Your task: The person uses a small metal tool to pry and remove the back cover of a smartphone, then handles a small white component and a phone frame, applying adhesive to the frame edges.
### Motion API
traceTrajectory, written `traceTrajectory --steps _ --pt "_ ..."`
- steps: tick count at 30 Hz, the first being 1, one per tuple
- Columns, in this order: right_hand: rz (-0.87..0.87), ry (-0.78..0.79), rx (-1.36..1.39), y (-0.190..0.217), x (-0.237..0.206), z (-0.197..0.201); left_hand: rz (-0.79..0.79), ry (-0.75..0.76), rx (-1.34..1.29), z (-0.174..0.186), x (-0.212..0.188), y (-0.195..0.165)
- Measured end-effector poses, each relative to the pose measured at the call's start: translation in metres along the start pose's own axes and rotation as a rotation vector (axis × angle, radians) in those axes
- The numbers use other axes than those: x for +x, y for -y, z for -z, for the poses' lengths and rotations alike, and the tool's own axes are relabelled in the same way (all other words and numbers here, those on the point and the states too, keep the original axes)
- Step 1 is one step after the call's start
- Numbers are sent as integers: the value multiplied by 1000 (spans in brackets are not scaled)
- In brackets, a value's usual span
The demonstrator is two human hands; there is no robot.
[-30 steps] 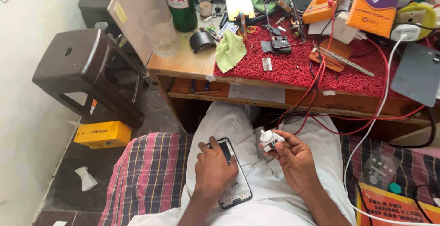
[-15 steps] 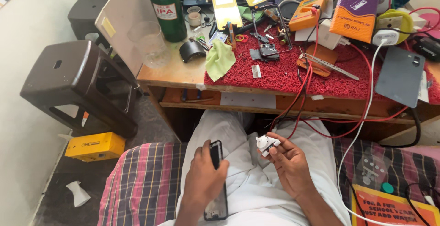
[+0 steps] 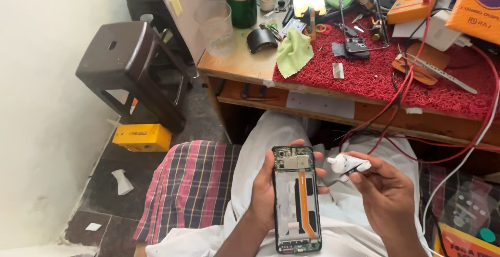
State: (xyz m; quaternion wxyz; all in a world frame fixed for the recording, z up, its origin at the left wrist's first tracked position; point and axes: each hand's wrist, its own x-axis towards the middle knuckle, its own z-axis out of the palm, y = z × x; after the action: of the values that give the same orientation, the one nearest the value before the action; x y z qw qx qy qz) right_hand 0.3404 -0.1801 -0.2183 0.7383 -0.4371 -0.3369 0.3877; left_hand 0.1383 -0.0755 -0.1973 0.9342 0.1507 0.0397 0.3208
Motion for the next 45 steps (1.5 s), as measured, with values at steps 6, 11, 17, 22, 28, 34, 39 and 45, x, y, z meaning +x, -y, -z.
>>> traceTrajectory --steps 6,11,17,22,28,34,39,45 --pt "-68 14 -2 -2 6 -7 113 -357 306 32 1 -16" --pt "-176 -41 92 -14 14 0 69 -686 821 69 7 -44" --pt "-25 -38 205 -3 38 5 -32 -856 1737 82 22 -52" --pt "52 -19 238 14 47 6 -252 -662 2216 45 38 -50" --pt "298 -179 -114 37 75 10 -734 34 2180 -57 126 -45" --pt "485 -396 -646 62 129 -2 -846 196 2524 -127 246 -17" --pt "632 -512 -1142 68 154 -11 -862 207 2561 -146 265 -29" --pt "755 -444 -1365 55 163 -10 -731 -4 1591 -135 239 -61"
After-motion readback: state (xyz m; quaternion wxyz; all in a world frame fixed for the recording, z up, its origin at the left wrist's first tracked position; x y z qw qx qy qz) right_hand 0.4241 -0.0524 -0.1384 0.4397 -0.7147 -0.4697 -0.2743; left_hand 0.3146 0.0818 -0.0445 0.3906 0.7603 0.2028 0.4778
